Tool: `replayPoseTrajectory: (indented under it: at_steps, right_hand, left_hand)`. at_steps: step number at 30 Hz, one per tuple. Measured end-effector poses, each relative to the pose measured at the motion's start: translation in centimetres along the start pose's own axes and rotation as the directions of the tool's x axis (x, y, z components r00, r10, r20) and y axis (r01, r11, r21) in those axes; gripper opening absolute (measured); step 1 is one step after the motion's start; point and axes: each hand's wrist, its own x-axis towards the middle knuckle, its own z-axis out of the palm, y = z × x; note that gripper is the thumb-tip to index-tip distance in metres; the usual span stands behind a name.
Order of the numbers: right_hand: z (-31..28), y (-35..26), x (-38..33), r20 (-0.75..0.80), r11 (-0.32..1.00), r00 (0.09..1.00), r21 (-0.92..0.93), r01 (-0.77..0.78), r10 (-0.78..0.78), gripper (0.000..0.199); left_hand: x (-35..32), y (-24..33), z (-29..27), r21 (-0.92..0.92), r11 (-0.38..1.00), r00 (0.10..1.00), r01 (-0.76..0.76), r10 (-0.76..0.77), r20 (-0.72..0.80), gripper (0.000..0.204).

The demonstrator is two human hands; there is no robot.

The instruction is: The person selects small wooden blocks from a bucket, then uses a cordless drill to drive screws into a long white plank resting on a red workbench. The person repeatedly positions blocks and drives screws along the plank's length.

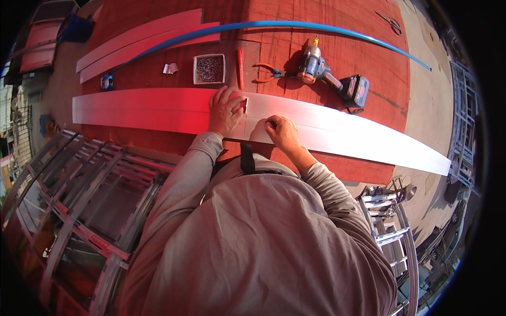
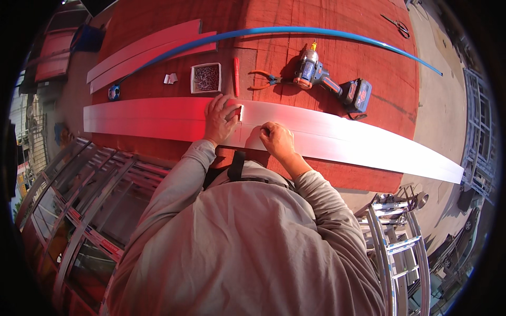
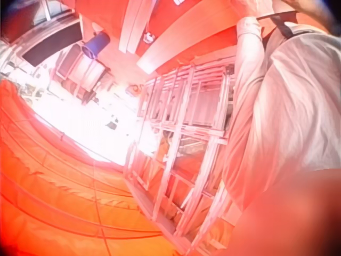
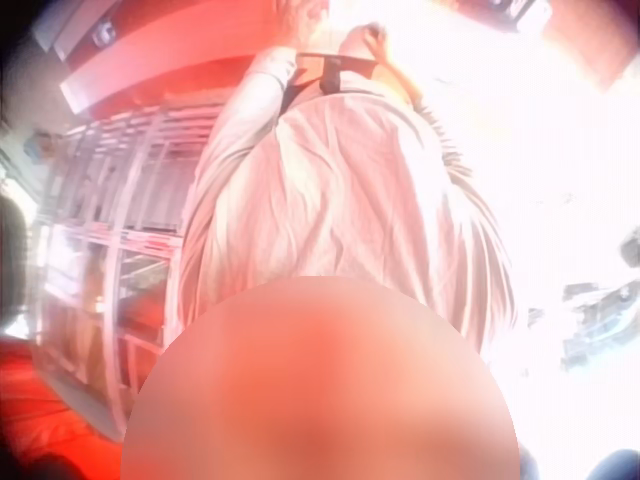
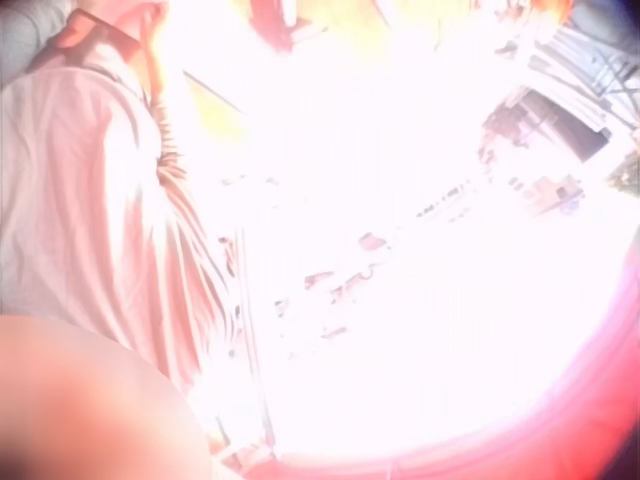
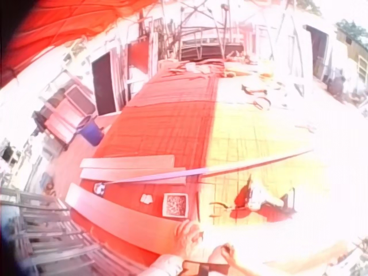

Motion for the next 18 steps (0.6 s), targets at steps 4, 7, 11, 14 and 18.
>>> replayPoseTrajectory:
  at_steps: [4, 7, 11, 14, 18]
  right_hand:
    - [0.06, 0.04, 0.05, -0.005, 1.000, 1.000, -0.011, 0.006, -0.006, 0.020]
    - [0.11, 0.11, 0.07, -0.006, 1.000, 1.000, -0.016, 0.012, -0.012, 0.019]
    - [0.21, 0.17, 0.12, 0.000, 1.000, 1.000, -0.011, 0.006, -0.006, 0.019]
    - [0.24, 0.15, 0.16, -0.006, 1.000, 1.000, -0.006, 0.009, -0.009, 0.020]
    - [0.04, 0.12, 0.17, 0.008, 1.000, 1.000, -0.018, -0.002, 0.002, 0.021]
  left_hand:
    - [-0.03, 0.04, -0.02, -0.002, 1.000, 1.000, 0.001, -0.001, -0.005, 0.043]
    - [-0.07, 0.05, -0.04, -0.001, 1.000, 1.000, -0.003, 0.003, -0.011, 0.043]
    - [-0.03, 0.00, -0.07, -0.008, 1.000, 1.000, -0.003, 0.003, -0.014, 0.043]
    - [-0.07, -0.04, -0.05, -0.010, 1.000, 1.000, -0.007, 0.007, -0.019, 0.043]
    - [-0.15, -0.16, 0.09, -0.003, 1.000, 1.000, -0.011, 0.011, -0.009, 0.047]
